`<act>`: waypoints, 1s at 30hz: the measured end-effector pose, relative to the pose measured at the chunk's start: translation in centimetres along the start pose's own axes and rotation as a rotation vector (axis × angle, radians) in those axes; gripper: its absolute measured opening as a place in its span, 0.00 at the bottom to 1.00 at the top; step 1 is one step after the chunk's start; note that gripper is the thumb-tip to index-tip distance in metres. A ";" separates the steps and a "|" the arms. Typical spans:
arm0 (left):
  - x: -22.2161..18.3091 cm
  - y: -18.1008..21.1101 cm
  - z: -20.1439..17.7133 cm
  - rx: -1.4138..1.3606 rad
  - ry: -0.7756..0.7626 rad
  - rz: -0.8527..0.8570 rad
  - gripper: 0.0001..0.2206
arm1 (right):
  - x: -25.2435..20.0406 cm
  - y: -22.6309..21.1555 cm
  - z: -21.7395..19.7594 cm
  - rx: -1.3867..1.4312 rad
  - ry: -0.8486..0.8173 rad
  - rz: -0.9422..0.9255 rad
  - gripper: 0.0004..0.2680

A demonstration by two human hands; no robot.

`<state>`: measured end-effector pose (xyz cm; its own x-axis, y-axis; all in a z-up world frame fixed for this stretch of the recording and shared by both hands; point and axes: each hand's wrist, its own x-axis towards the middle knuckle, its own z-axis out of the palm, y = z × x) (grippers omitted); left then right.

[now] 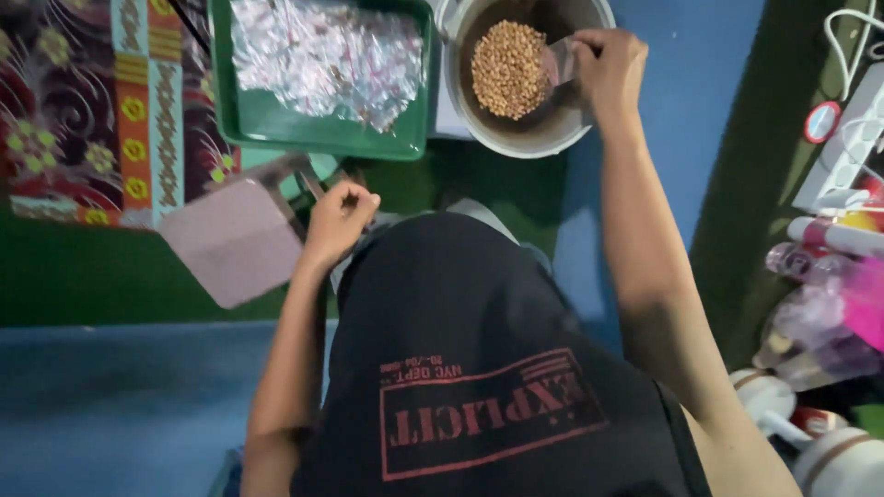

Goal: Manually packaging peanuts into small plastic bags using a scoop and organizing them in a tray.

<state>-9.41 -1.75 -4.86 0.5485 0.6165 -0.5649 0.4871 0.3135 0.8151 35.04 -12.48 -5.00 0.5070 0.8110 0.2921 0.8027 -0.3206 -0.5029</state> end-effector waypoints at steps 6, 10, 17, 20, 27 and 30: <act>-1.9 1.1 3.1 0.104 0.115 0.064 0.06 | 1.0 2.0 -1.4 0.073 -0.140 -0.089 0.05; -3.2 0.0 4.6 -0.026 0.163 0.033 0.04 | 1.4 3.7 -1.6 0.098 -0.209 -0.066 0.04; -3.6 -1.6 5.5 -0.089 0.167 0.045 0.04 | 1.7 5.8 -0.9 0.131 -0.213 0.026 0.07; -2.8 -1.3 4.3 -0.087 0.178 0.063 0.04 | 2.0 4.5 -1.7 0.097 -0.233 0.056 0.06; 1.3 -0.1 -1.1 0.030 0.080 0.134 0.05 | 2.5 1.7 -3.7 0.076 -0.105 0.039 0.07; 1.6 2.4 -3.9 0.125 0.104 0.116 0.05 | 3.8 -0.4 -4.1 0.451 -0.054 0.350 0.05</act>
<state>-10.03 2.75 -3.31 0.5355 0.7167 -0.4468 0.5091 0.1482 0.8478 37.95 -11.24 -0.32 0.6924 0.7214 0.0099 0.3704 -0.3437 -0.8630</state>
